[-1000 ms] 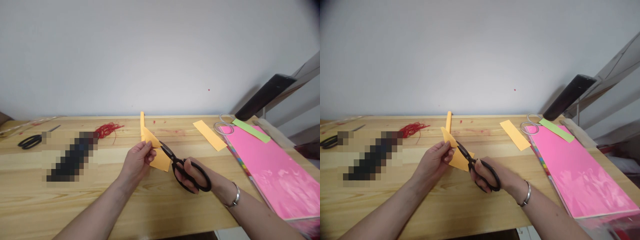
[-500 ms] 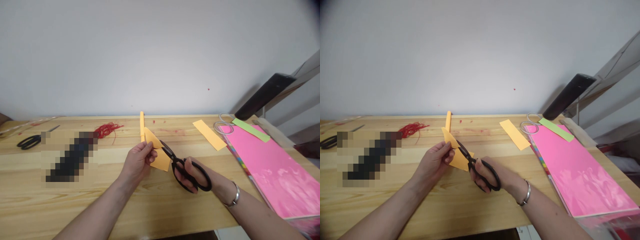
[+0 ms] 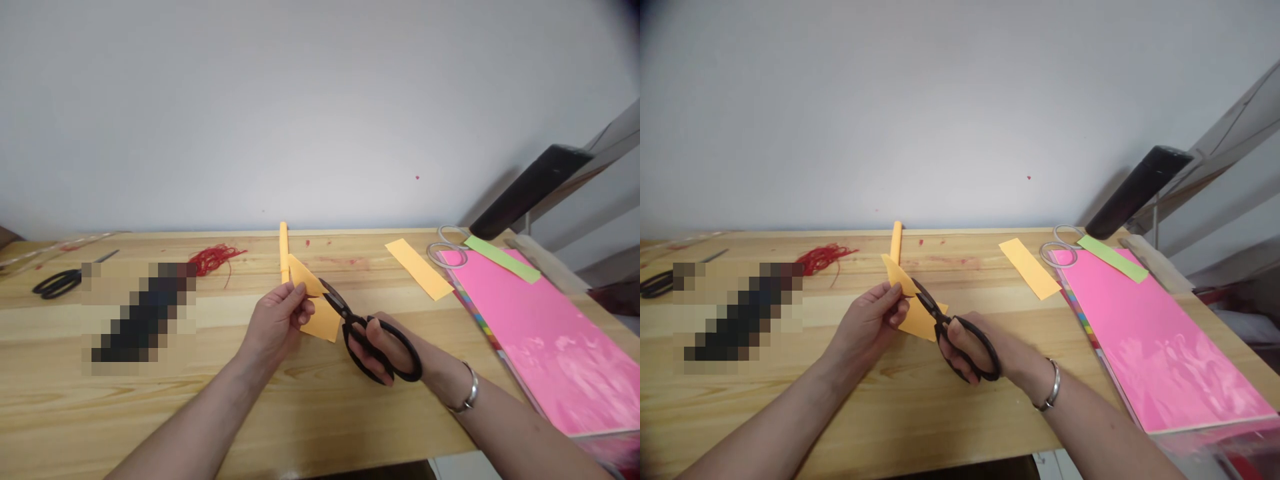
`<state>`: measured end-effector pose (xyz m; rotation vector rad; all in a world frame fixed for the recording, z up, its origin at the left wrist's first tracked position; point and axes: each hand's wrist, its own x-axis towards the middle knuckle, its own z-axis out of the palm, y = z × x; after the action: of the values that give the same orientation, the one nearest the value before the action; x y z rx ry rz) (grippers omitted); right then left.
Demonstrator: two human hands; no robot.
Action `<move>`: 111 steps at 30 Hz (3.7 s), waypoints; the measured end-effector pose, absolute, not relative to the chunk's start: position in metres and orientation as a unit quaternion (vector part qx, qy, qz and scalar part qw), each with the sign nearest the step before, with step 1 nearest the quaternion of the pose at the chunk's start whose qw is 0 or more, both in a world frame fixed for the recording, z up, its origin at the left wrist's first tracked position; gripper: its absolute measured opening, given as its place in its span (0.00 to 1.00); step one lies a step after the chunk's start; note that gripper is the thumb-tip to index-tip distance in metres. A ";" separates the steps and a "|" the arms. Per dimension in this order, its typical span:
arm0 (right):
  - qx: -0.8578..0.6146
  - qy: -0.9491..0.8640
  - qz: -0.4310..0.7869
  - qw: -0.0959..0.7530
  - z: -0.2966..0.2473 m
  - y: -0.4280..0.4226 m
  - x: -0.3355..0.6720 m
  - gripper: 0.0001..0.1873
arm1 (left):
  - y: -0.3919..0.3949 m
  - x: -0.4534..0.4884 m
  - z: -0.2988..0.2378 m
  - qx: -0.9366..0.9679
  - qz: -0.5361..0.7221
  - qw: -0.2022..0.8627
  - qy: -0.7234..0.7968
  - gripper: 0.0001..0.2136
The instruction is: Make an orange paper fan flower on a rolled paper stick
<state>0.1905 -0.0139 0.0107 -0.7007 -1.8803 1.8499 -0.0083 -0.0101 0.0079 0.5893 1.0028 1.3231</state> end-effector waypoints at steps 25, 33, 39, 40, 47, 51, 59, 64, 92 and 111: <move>-0.272 -0.673 0.656 0.205 0.009 -0.015 0.189 0.32 | -0.009 -0.009 0.006 0.264 0.582 0.637 0.432 0.07; -0.258 -0.656 0.680 0.202 0.010 -0.017 0.191 0.33 | -0.009 -0.007 0.007 0.253 0.580 0.641 0.434 0.08; -0.256 -0.666 0.674 0.190 0.011 -0.015 0.191 0.34 | -0.009 -0.007 0.005 0.254 0.577 0.648 0.428 0.07; -0.256 -0.667 0.674 0.187 0.011 -0.015 0.191 0.34 | -0.010 -0.007 0.004 0.255 0.577 0.647 0.427 0.07; -0.259 -0.664 0.674 0.193 0.009 -0.016 0.191 0.34 | -0.011 -0.007 0.004 0.273 0.567 0.641 0.440 0.07; -0.258 -0.659 0.678 0.201 0.007 -0.015 0.190 0.34 | -0.012 -0.007 0.003 0.273 0.567 0.640 0.441 0.07; -0.263 -0.672 0.662 0.201 0.012 -0.013 0.188 0.33 | -0.011 -0.007 0.004 0.281 0.567 0.634 0.444 0.07; -0.282 -0.664 0.665 0.193 0.011 -0.014 0.188 0.32 | -0.011 -0.007 0.004 0.280 0.567 0.635 0.443 0.07; -0.271 -0.675 0.662 0.183 0.017 -0.016 0.191 0.33 | -0.012 -0.005 0.002 0.306 0.545 0.629 0.462 0.08; -0.298 -0.687 0.634 0.191 0.012 -0.014 0.188 0.34 | -0.013 -0.004 0.006 0.308 0.542 0.624 0.471 0.09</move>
<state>0.1878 -0.0139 0.0120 -0.8359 -1.9306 1.7810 -0.0044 -0.0128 0.0058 0.7066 1.0812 1.2449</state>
